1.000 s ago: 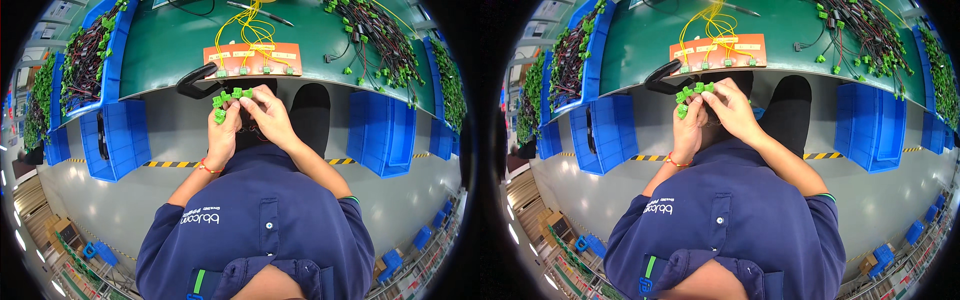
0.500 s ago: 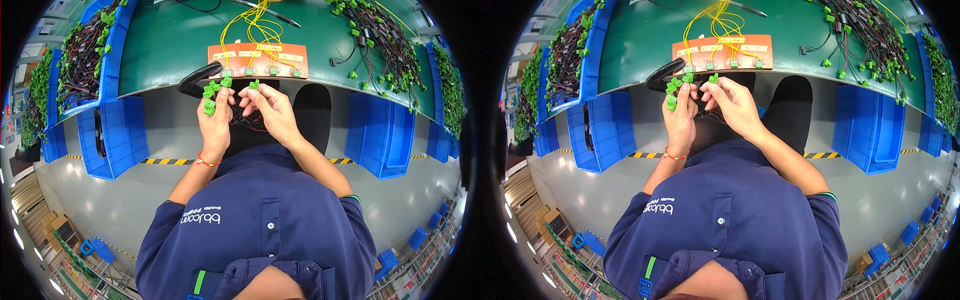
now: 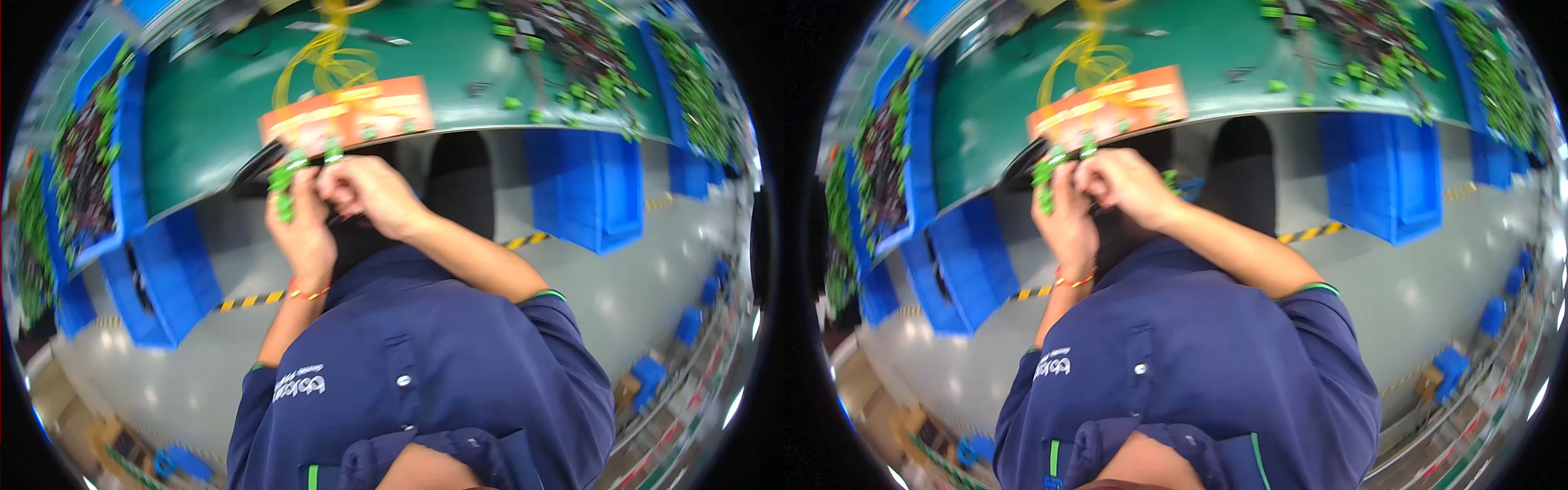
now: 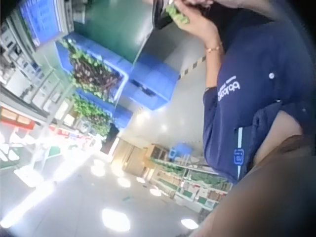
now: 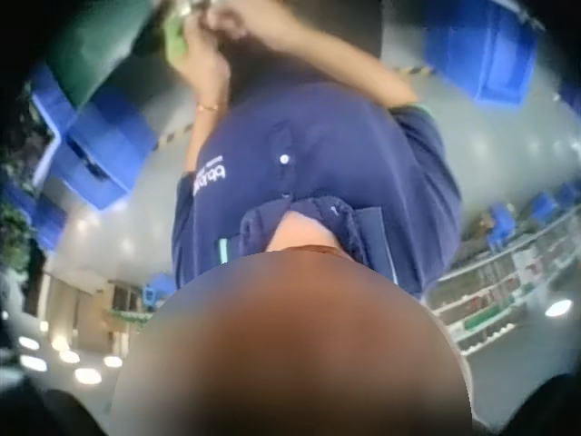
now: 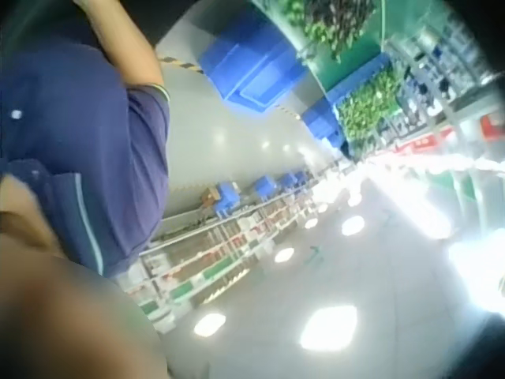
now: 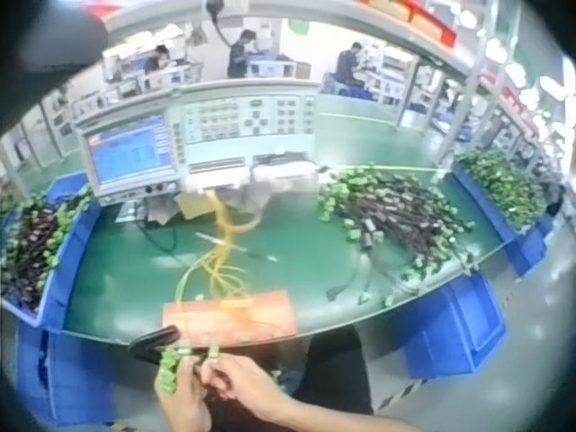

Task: Connecting green electrical connectors to wires and arranging them at a workbench.

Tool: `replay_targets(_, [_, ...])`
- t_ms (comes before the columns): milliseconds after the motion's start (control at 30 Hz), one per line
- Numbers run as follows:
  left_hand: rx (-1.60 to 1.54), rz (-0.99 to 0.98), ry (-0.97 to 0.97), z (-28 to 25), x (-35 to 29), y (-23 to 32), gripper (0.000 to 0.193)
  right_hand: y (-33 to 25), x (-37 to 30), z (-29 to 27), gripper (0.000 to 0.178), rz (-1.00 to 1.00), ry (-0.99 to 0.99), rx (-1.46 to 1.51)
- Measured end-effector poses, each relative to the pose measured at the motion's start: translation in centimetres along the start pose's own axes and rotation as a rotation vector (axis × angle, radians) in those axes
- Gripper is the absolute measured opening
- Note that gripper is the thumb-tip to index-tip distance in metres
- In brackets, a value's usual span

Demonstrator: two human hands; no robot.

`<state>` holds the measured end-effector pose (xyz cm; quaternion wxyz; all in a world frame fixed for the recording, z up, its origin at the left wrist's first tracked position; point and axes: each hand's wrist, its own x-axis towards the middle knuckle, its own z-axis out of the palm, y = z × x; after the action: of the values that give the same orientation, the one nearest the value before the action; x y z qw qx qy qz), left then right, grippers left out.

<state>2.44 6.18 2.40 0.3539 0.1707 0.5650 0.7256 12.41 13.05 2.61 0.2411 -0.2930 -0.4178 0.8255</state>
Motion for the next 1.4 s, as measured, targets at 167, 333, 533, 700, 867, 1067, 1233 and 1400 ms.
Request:
replay_targets(167, [-0.016, -0.082, -0.159, -3.4, 1.4, -0.8, 0.029, 0.4, 1.0, -0.3, 0.03, -0.078, -0.09, -0.186])
replay_targets(333, [0.033, -0.18, -0.267, -4.3, 0.8, 0.1, 0.026, 0.8, 0.8, -0.3, 0.037, -0.053, -0.051, -0.055])
replay_targets(533, [0.112, -0.334, -0.278, -4.5, -2.1, -0.8, 0.026, 0.4, 1.2, -0.6, 0.035, 0.039, -0.142, 0.136])
replay_targets(700, [0.221, -0.336, -0.355, -4.3, -3.5, -1.3, 0.024, 0.5, 1.1, -0.6, 0.036, -0.079, -0.087, -0.076])
replay_targets(867, [0.451, -0.355, -0.557, -5.5, -2.5, -2.3, 0.026, 0.9, 0.9, -0.7, 0.036, -0.106, -0.122, -0.032])
replay_targets(1067, [0.635, -0.34, -0.508, -7.4, -1.8, -3.2, 0.021, 2.0, 1.0, 0.2, 0.029, -0.303, -0.011, -0.248])
replay_targets(1233, [0.718, -0.244, -0.604, -5.6, -2.0, -2.0, 0.016, 1.1, 0.0, -0.1, 0.028, -0.13, -0.005, -0.053])
replay_targets(1400, [0.597, -0.266, -0.628, -5.6, -2.2, -2.2, 0.024, 0.8, -0.2, 0.1, 0.03, -0.014, 0.009, 0.118])
